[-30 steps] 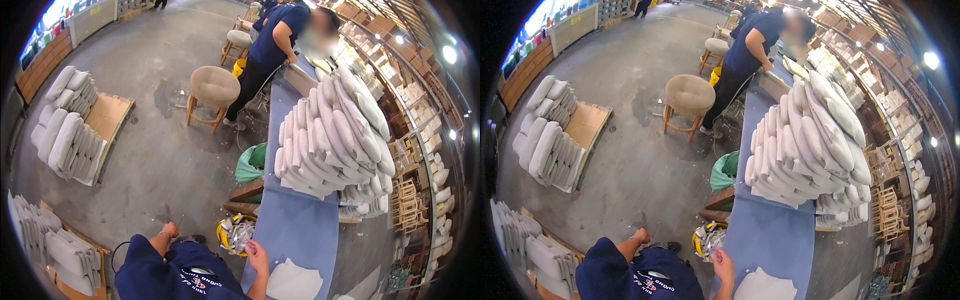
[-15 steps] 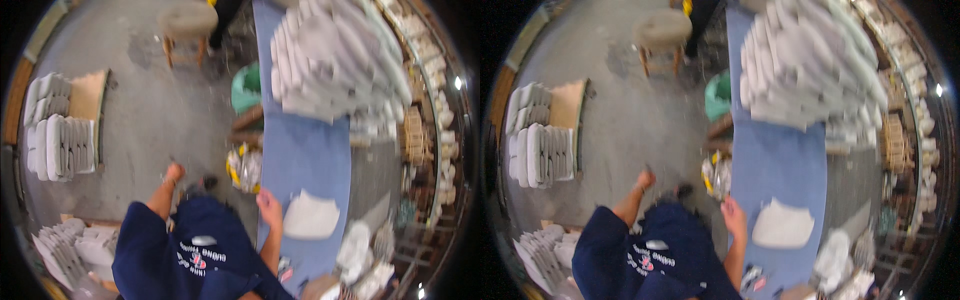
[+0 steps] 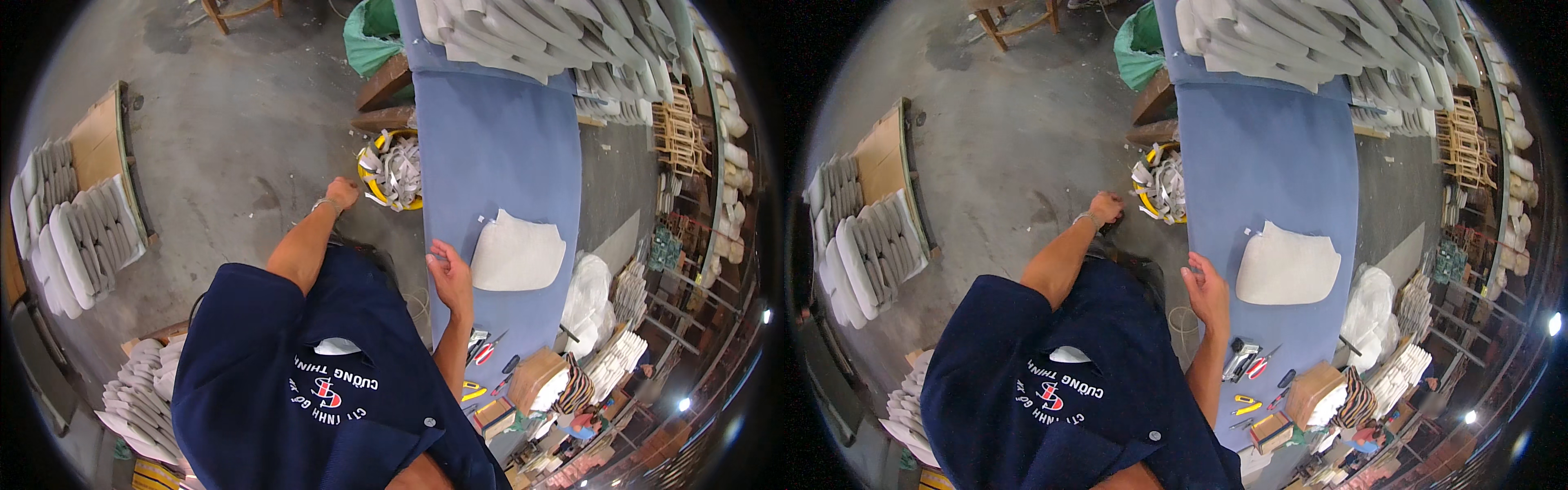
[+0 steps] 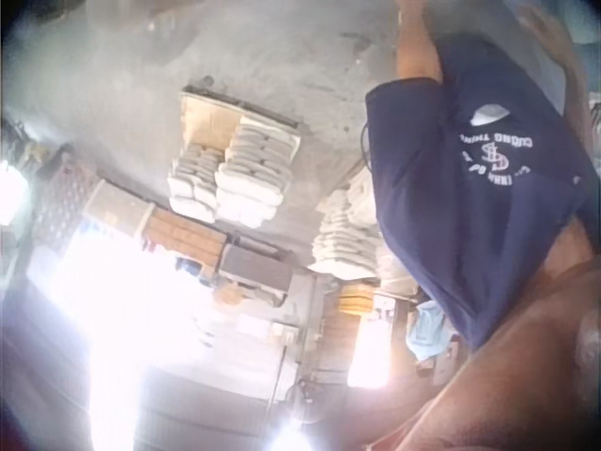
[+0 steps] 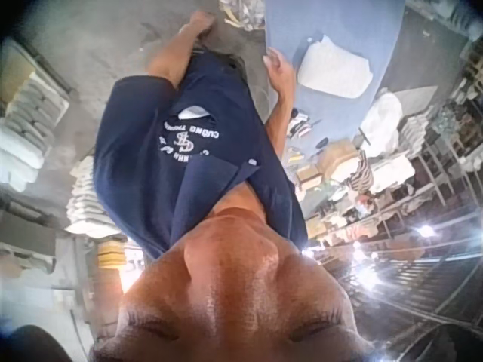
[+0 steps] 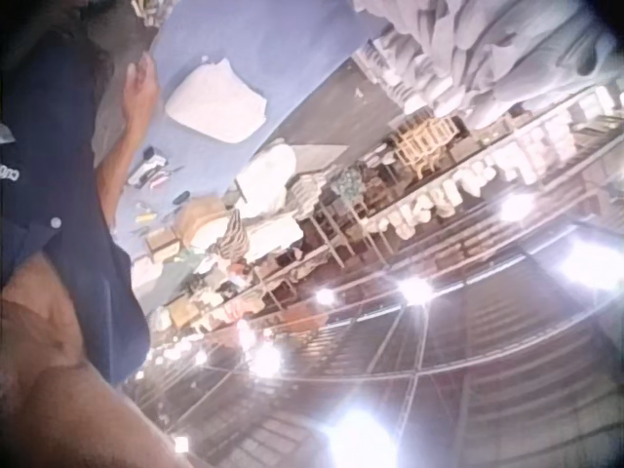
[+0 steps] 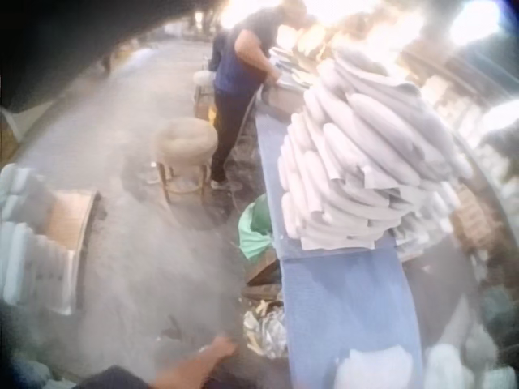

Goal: The person assembles cushion covers by folding fabric around a foam insert, trimming excess fabric with scissors, and securing the edges with a staple gun. The person repeatedly handles individual cushions, trims, staples, and stacks them on a nearby pile.

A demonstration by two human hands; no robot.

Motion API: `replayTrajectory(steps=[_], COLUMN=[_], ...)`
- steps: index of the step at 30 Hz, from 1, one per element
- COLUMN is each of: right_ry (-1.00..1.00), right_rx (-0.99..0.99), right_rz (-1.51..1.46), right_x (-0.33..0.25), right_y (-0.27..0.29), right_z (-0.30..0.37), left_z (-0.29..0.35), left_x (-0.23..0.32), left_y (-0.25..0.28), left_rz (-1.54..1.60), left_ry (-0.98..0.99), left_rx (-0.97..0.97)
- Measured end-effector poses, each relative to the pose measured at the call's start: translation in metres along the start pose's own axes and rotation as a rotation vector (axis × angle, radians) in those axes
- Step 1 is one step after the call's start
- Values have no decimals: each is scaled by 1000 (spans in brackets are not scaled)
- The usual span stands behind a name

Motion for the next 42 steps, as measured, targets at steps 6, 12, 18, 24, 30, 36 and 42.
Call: replayTrajectory(steps=[6,12,18,24,30,36,42], right_ry=[-88,-110,-124,-85,-306,-629,-794], right_rx=[72,93,170,165,426,837,1203], right_rz=[-34,-70,-111,-1,-86,-20,-23], right_x=[18,35,41,66,168,316,419], right_y=[8,4,9,6,29,75,135], right_z=[9,10,29,41,96,217,286], left_z=[27,-25,-53,-30,-4,-20,10], left_x=[49,-98,-183,-97,-11,21,51], left_y=[12,68,88,47,3,-37,-99], left_rz=[-403,-889,-1320,-703,-334,-482,-825], left_ry=[-410,-392,-629,-486,-115,-247,-883], left_rx=[94,-57,-263,-361,-257,-349,-556])
Point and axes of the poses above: each hand's wrist, its own z-axis away from the middle knuckle, its own y-axis out of the back of the hand, x = y × z, the point moved 8 cm from there along -z, towards the middle knuckle, and after that the axes turned 15 degrees about x, right-handed, at the moved point
